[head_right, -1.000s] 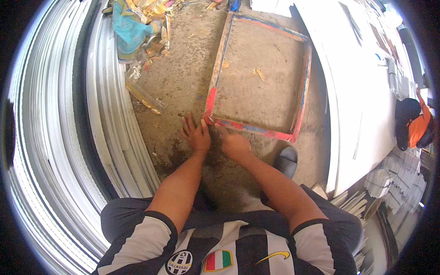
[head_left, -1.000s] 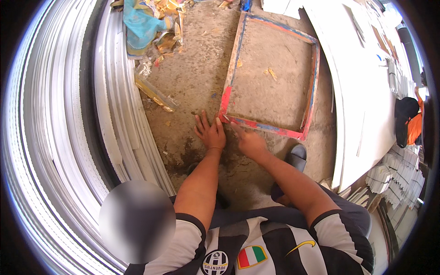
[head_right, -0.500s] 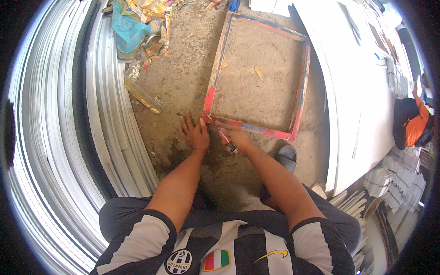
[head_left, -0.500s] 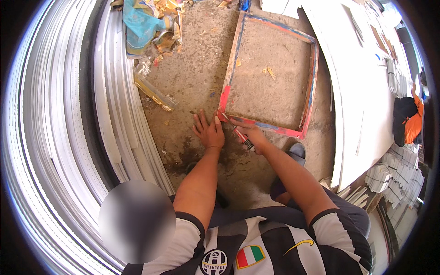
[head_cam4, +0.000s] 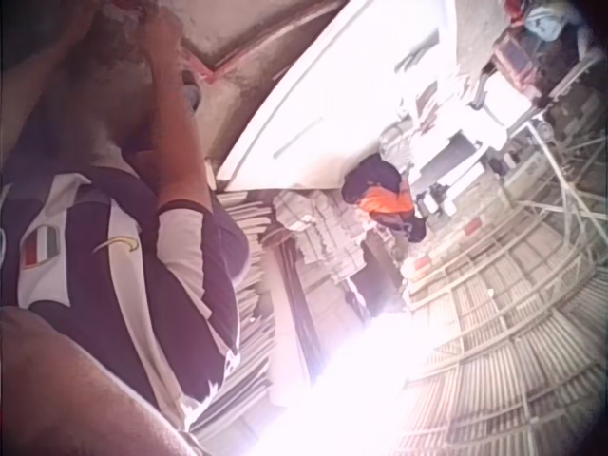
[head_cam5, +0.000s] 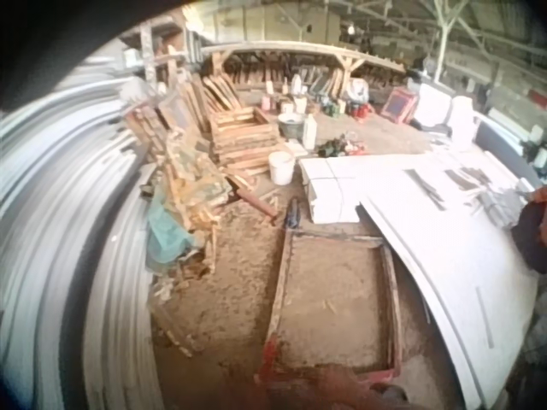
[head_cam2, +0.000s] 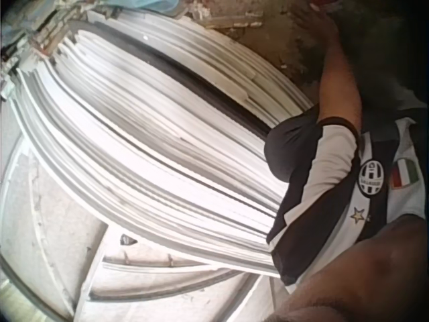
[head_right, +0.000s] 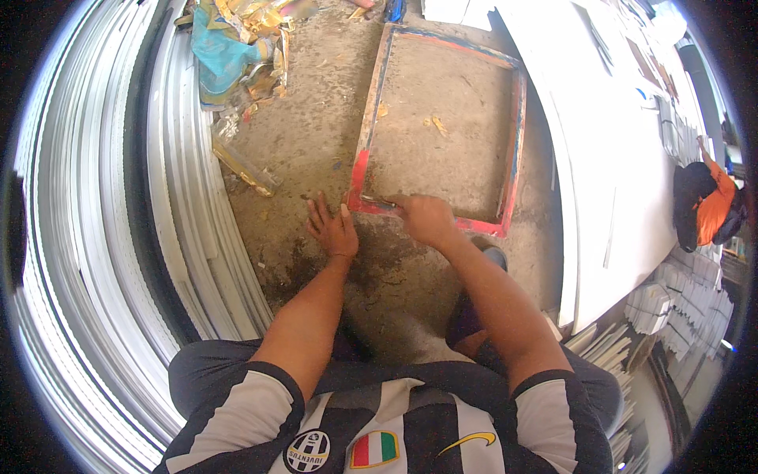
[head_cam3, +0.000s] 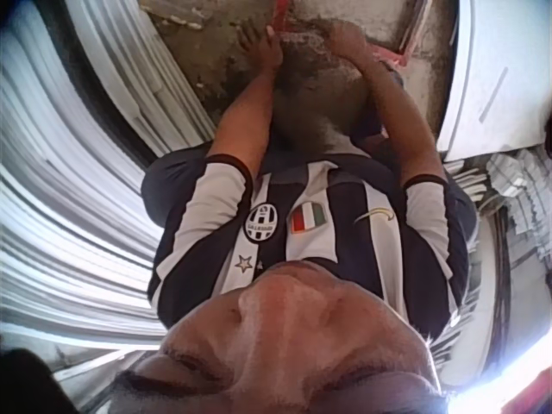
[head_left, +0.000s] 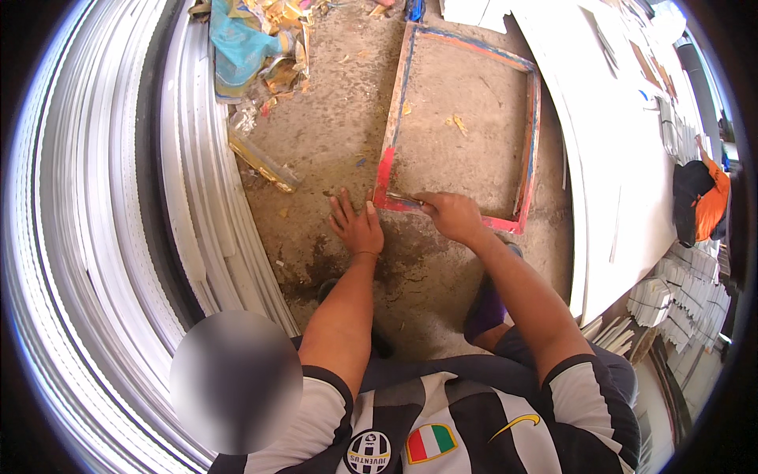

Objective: The person sits on the floor and uses a small metal scraper to remove old paint or residue from the edges of a rectangular wooden frame. The person works methodically along the frame's perimeter, scraping away material and occasionally adjusting the frame's position.

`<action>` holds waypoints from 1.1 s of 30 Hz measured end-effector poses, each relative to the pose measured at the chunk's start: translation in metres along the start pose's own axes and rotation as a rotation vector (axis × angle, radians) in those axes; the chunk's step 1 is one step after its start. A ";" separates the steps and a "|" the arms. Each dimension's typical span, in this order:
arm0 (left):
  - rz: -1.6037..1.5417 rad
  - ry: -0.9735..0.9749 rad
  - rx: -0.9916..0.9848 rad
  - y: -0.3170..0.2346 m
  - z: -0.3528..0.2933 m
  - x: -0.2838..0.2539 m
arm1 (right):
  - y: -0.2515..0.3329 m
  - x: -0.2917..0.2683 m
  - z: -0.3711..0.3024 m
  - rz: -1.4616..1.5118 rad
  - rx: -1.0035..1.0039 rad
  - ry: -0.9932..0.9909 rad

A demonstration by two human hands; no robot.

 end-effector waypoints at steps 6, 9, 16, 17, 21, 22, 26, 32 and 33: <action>0.054 -0.030 0.028 -0.006 -0.023 0.007 | 0.016 -0.019 0.033 -0.237 -0.259 0.161; 0.107 -0.013 -0.111 -0.023 -0.047 0.013 | 0.028 -0.021 0.047 -0.302 -0.350 0.260; 0.025 -0.071 -0.341 -0.053 -0.049 0.023 | 0.033 -0.017 0.057 -0.358 -0.494 0.264; 0.020 -0.083 -0.355 -0.052 -0.050 0.026 | 0.033 -0.015 0.056 -0.366 -0.490 0.261; 0.023 -0.031 -0.397 -0.058 -0.052 0.025 | 0.038 -0.013 0.051 -0.316 -0.486 0.244; 0.010 -0.012 -0.411 -0.063 -0.051 0.024 | 0.037 -0.014 0.051 -0.308 -0.481 0.229; 0.005 0.042 -0.433 -0.084 -0.053 0.024 | 0.033 -0.014 0.053 -0.313 -0.532 0.174; 0.034 0.072 -0.454 -0.087 -0.057 0.038 | 0.027 -0.011 0.073 -0.303 -0.518 0.311; 0.027 0.067 -0.462 -0.086 -0.058 0.039 | 0.022 -0.008 0.077 -0.238 -0.481 0.341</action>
Point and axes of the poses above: each hand's wrist, its own z-axis towards the middle knuckle, its own x-axis out of the palm, y = z × x, the point moved 3 cm from there along z, towards the middle knuckle, and after that the axes turned 14 degrees about -y, right-handed, at the moved point
